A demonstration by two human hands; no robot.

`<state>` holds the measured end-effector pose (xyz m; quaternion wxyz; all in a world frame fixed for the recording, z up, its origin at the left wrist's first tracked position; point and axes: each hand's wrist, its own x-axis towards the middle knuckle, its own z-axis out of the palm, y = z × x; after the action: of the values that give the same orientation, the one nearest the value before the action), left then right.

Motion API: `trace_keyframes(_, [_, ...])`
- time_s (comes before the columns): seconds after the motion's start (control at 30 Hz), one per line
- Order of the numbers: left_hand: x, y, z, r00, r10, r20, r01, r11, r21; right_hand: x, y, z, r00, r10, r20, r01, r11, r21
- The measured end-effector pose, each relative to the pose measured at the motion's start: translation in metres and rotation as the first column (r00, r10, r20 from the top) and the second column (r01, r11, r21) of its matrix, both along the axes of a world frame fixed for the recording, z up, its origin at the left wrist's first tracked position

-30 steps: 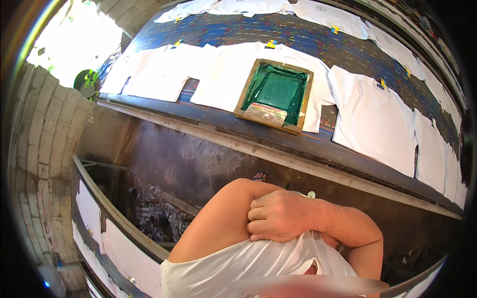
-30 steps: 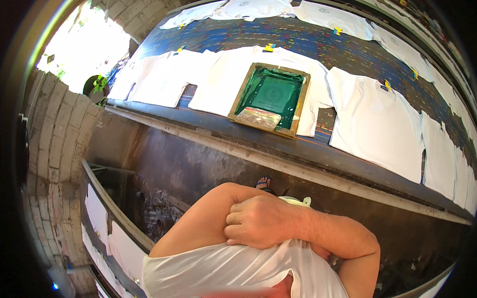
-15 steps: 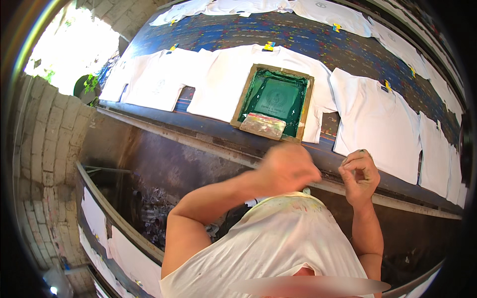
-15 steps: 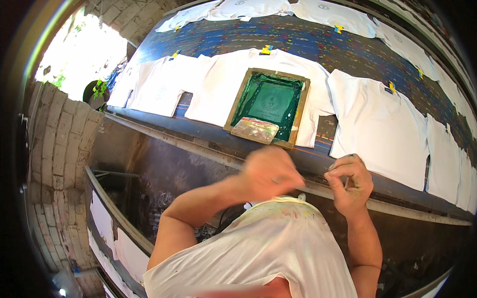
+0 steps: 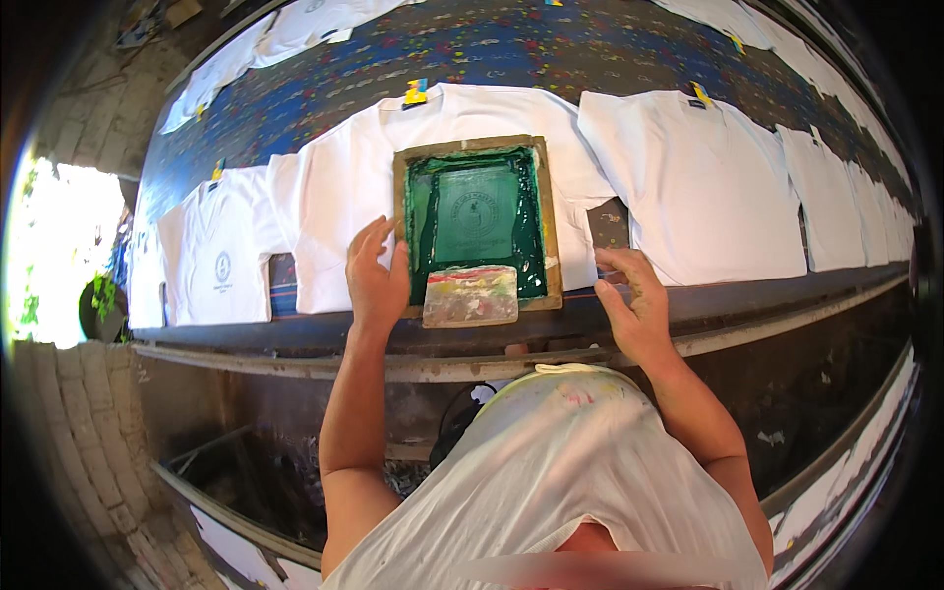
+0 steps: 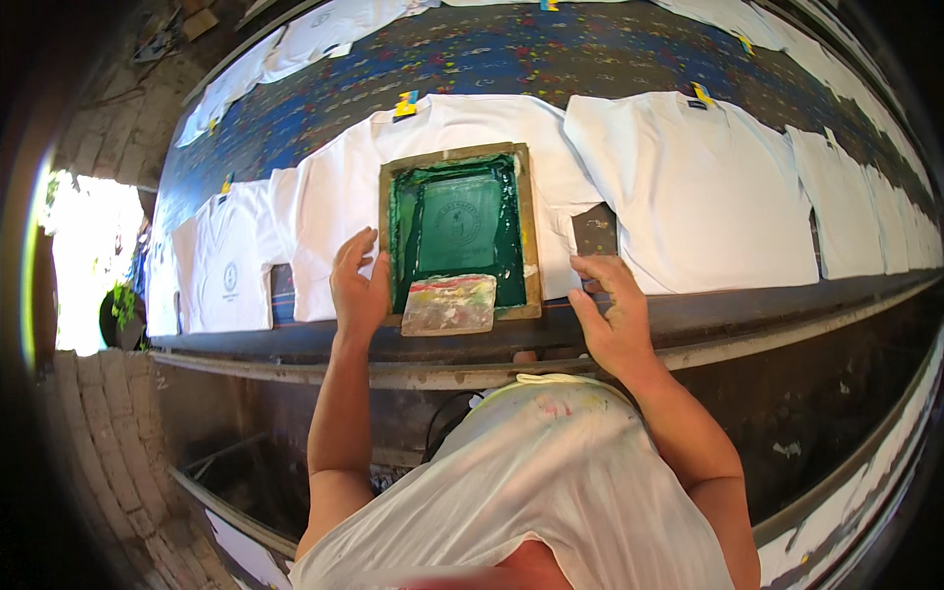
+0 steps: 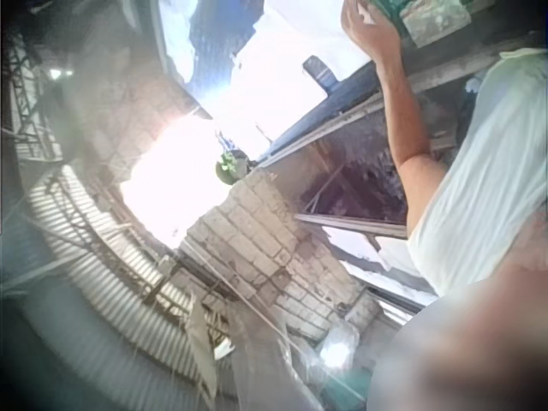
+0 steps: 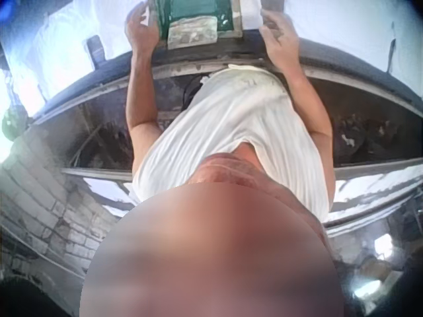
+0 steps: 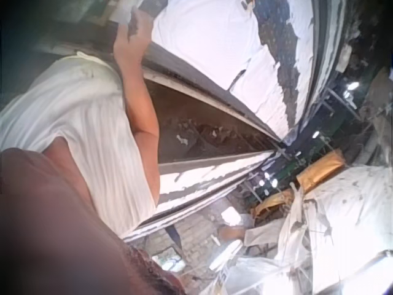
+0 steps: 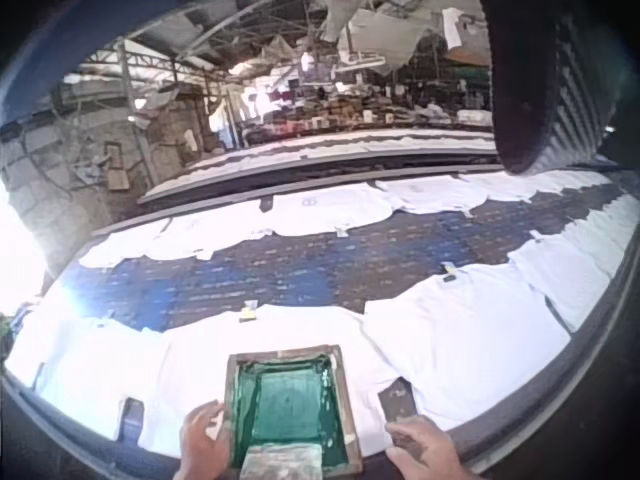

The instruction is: The person screen prints a logo onto white t-shirts using a squeegee and a screen printing frame. They repeatedly apply green ink to the screen and pull it across the fabric to transfer the design.

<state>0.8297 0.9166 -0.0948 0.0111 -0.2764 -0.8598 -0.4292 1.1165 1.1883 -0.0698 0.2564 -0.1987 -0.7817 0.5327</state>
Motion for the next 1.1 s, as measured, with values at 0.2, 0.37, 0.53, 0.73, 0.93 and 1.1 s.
trace_keyframes(0.2, [0.012, 0.009, -0.014, 0.997, 0.029, 0.073, -0.026, 0.999, -0.039, -0.013, -0.006, -0.011, 0.995, 0.014, 0.100, -0.011, 0.999, -0.033])
trace_keyframes(0.37, [0.012, 0.003, -0.020, 0.999, -0.039, 0.000, 0.039, 0.999, 0.005, -0.030, -0.013, -0.029, 0.993, 0.030, 0.115, -0.007, 0.980, -0.199])
trace_keyframes(0.53, [0.021, -0.007, -0.030, 0.976, -0.060, -0.207, 0.078, 0.994, 0.081, -0.039, -0.014, -0.033, 0.984, 0.043, 0.171, 0.019, 0.939, -0.343])
trace_keyframes(0.73, [0.023, -0.010, -0.035, 0.979, -0.051, -0.197, 0.088, 0.978, 0.187, -0.041, -0.006, -0.028, 0.962, 0.132, 0.238, -0.072, 0.967, -0.246])
trace_keyframes(0.93, [0.055, 0.023, -0.008, 0.999, 0.022, 0.036, -0.033, 0.948, 0.317, -0.018, 0.006, -0.018, 0.998, -0.047, 0.029, 0.053, 0.961, -0.271])
trace_keyframes(1.1, [0.129, 0.113, 0.009, 0.986, -0.079, 0.147, 0.006, 0.897, 0.441, 0.044, 0.065, -0.016, 0.954, -0.269, -0.134, 0.166, 0.844, -0.510])
